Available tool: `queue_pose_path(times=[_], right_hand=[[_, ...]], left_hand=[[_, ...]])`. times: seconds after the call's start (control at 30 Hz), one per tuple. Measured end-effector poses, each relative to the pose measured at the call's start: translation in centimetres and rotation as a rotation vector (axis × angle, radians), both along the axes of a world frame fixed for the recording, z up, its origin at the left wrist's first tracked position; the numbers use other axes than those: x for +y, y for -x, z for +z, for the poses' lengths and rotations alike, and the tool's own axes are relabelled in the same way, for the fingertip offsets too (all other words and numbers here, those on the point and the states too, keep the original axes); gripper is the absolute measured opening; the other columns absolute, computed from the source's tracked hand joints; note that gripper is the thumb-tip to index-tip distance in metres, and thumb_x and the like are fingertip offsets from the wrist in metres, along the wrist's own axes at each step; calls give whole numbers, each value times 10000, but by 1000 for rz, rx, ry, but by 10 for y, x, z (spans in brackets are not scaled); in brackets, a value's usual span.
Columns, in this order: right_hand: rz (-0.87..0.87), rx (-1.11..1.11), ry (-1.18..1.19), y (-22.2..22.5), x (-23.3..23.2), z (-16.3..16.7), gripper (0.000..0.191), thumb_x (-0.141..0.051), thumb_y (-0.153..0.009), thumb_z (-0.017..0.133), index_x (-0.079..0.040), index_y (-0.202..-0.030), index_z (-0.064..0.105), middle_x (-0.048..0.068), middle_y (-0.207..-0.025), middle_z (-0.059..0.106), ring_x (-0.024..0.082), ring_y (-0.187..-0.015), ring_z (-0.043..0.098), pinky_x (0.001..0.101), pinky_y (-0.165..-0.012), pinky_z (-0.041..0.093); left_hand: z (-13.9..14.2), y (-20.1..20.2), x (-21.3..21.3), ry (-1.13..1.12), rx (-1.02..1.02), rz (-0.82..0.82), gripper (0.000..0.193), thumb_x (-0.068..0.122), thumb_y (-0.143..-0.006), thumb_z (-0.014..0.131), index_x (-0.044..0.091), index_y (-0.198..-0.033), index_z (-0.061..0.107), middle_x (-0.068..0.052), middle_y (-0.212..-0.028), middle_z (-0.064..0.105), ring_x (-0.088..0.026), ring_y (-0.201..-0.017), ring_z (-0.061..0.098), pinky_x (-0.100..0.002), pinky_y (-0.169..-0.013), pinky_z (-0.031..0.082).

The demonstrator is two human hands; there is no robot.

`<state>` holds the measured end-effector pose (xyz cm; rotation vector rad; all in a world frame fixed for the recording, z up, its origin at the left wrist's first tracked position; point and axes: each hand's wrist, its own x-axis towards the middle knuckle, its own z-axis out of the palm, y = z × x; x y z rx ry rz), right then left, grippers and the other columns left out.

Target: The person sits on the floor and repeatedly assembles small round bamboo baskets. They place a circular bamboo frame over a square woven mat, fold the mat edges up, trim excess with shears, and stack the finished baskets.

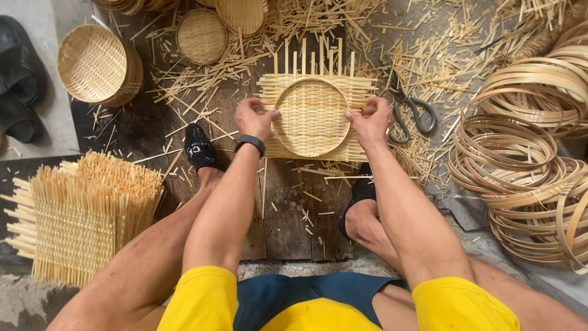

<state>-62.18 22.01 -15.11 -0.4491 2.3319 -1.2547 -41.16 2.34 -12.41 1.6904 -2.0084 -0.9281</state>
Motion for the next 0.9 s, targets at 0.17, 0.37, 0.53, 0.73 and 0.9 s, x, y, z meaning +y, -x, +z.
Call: queue_pose_path(times=[0.17,0.37,0.53,0.73,0.9], right_hand=[[-3,-434,-72,11,8,-7,460,-219,-794,937,2,-1106,682,45,-922,732,98,-838,725,249,-762,589],[17,-439,64,5,8,2,327,-235,-787,904,18,-944,769,109,-888,758,135,-743,639,263,-648,509],[28,174,-109,6,0,17,564,-252,-598,1026,12,-956,680,94,-898,682,203,-768,650,345,-672,550],[23,120,-154,-14,-8,31,438,-139,-739,908,-35,-1054,622,56,-761,710,165,-723,699,362,-699,572],[48,2,-176,-11,-7,23,175,-110,-788,859,-59,-938,787,65,-834,763,150,-716,713,326,-698,595]], left_hand=[[9,-13,-17,-828,221,150,456,224,-823,867,-44,-1127,658,-157,-986,731,-207,-753,658,-336,-656,570],[4,-17,-20,-908,350,132,362,200,-802,839,-41,-1036,705,-141,-916,751,-210,-751,682,-373,-641,596],[-3,-16,-17,-315,44,-24,487,319,-709,929,-16,-1010,746,-125,-909,772,-218,-809,683,-380,-743,557],[-1,0,5,-262,19,-10,137,115,-816,747,68,-942,775,-72,-863,784,-172,-774,767,-347,-742,606],[15,1,4,-185,-37,-62,197,104,-731,897,33,-878,787,-93,-813,782,-181,-723,723,-339,-710,581]])
